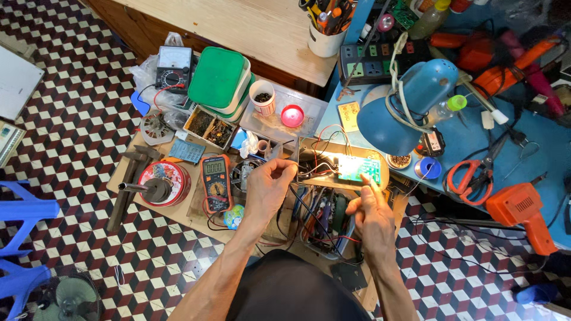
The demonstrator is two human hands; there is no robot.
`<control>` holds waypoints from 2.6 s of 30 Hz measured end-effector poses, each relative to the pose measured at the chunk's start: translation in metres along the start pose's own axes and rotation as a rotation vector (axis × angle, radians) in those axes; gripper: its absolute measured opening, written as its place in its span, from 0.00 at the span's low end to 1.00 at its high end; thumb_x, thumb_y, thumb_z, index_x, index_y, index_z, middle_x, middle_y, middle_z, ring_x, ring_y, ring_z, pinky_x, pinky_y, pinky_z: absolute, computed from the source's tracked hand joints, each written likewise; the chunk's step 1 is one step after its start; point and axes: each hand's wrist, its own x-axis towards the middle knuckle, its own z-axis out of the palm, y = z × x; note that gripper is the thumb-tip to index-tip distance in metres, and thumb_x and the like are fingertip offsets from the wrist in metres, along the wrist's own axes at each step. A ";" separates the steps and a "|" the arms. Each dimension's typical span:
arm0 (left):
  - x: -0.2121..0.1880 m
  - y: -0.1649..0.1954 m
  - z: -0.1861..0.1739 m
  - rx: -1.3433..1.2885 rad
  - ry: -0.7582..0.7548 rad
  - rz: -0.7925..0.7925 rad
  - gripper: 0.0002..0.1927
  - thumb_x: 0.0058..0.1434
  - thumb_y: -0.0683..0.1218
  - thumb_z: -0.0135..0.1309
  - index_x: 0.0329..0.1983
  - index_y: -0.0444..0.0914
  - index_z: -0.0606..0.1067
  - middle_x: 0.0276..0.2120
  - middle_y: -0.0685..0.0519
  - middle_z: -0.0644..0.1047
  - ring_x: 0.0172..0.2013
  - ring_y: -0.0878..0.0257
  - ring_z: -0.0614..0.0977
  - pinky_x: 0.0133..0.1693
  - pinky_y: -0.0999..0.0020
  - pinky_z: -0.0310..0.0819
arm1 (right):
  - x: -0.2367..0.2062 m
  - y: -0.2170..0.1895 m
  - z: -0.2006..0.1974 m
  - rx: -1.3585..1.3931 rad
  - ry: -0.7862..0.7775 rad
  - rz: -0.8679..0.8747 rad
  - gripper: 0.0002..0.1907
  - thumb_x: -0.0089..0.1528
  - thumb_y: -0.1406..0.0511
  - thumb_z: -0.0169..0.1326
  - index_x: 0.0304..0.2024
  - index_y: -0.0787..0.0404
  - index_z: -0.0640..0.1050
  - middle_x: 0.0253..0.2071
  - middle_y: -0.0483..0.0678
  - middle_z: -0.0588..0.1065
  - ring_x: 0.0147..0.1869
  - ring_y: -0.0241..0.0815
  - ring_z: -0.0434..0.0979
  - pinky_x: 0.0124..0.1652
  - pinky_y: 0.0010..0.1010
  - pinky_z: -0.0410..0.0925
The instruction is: The person solders components on a green circuit board mounted in a fixture, using a hot air tool and soldering iron under a desk lamp. They reposition the board, use tweezers and a multimeter, cut a wire with scissors, and handle a small motor and power supply on the workbench.
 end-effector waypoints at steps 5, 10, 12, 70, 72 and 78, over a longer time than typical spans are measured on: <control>-0.003 0.014 0.000 0.369 0.049 0.269 0.10 0.61 0.48 0.59 0.41 0.38 0.82 0.34 0.51 0.84 0.32 0.60 0.85 0.36 0.65 0.76 | 0.020 -0.002 -0.009 -0.420 0.108 -0.119 0.26 0.71 0.51 0.42 0.67 0.53 0.73 0.30 0.47 0.76 0.34 0.32 0.74 0.37 0.29 0.68; -0.011 0.028 0.001 0.489 0.055 0.394 0.08 0.62 0.46 0.56 0.39 0.38 0.81 0.39 0.52 0.82 0.36 0.51 0.84 0.37 0.60 0.76 | 0.025 -0.017 -0.010 -0.668 0.030 -0.190 0.21 0.70 0.53 0.45 0.58 0.49 0.81 0.29 0.45 0.79 0.31 0.31 0.76 0.34 0.29 0.68; -0.013 0.031 0.001 0.524 0.031 0.342 0.08 0.62 0.46 0.56 0.39 0.38 0.80 0.41 0.53 0.81 0.34 0.50 0.83 0.36 0.58 0.76 | 0.027 -0.020 -0.008 -0.638 -0.002 -0.062 0.19 0.69 0.54 0.48 0.58 0.47 0.82 0.26 0.49 0.78 0.28 0.34 0.72 0.30 0.32 0.65; -0.020 0.033 0.004 0.546 0.094 0.400 0.08 0.63 0.47 0.59 0.44 0.43 0.79 0.30 0.49 0.80 0.31 0.52 0.83 0.32 0.56 0.75 | 0.068 -0.051 -0.005 -1.140 -0.250 -0.012 0.18 0.66 0.49 0.46 0.54 0.45 0.77 0.36 0.48 0.82 0.35 0.48 0.84 0.38 0.45 0.75; -0.019 0.033 0.004 0.531 0.086 0.389 0.08 0.63 0.47 0.59 0.44 0.42 0.79 0.31 0.49 0.81 0.32 0.52 0.83 0.33 0.57 0.75 | 0.068 -0.052 -0.005 -1.151 -0.250 -0.012 0.18 0.66 0.50 0.47 0.54 0.45 0.77 0.36 0.48 0.82 0.35 0.49 0.84 0.39 0.44 0.74; -0.020 0.035 0.003 0.507 0.080 0.393 0.08 0.63 0.46 0.59 0.44 0.41 0.78 0.33 0.48 0.81 0.34 0.50 0.83 0.35 0.56 0.76 | 0.071 -0.052 -0.006 -1.135 -0.237 -0.028 0.17 0.65 0.51 0.49 0.53 0.46 0.78 0.37 0.48 0.83 0.34 0.48 0.83 0.39 0.44 0.74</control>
